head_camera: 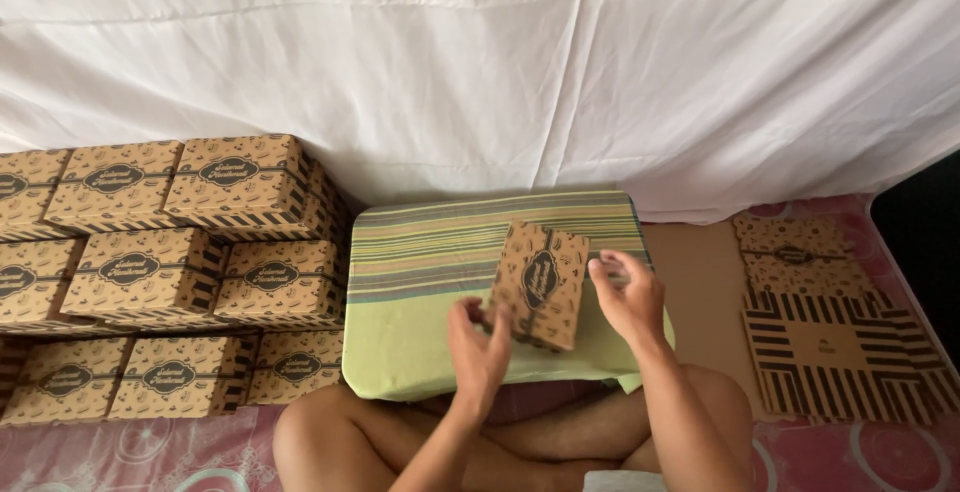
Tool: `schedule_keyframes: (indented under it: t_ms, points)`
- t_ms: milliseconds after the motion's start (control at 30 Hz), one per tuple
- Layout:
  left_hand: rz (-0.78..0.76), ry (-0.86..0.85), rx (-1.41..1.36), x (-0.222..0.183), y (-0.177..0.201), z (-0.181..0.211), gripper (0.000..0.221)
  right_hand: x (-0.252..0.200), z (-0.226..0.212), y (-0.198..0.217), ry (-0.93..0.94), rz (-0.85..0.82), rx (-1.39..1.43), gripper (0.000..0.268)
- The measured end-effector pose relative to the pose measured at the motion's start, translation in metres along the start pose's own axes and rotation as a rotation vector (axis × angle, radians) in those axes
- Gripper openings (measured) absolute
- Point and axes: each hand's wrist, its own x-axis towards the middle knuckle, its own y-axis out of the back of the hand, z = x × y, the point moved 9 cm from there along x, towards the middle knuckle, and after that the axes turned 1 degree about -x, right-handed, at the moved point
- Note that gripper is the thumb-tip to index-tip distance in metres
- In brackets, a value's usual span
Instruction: Folding flat cardboard sheets into small boxes and stacking them.
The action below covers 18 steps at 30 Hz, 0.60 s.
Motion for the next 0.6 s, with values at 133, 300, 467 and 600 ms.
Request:
schedule_keyframes:
  t_ms: [133, 300, 467, 600]
  points:
    - [-0.133, 0.023, 0.039, -0.025, -0.01, 0.004, 0.057, 0.006, 0.002, -0.01, -0.058, -0.05, 0.015, 0.045]
    - [-0.379, -0.408, 0.593, -0.005, -0.034, 0.069, 0.107, 0.032, 0.003, -0.03, -0.177, -0.157, -0.036, 0.047]
    - [-0.551, -0.429, 0.778, 0.013, -0.066, 0.074, 0.101, 0.048, -0.008, -0.038, -0.128, -0.139, -0.202, 0.031]
    - [-0.619, -0.383, 0.877, 0.017, -0.08, 0.06, 0.11, 0.05, -0.01, -0.04, -0.114, -0.155, -0.231, 0.031]
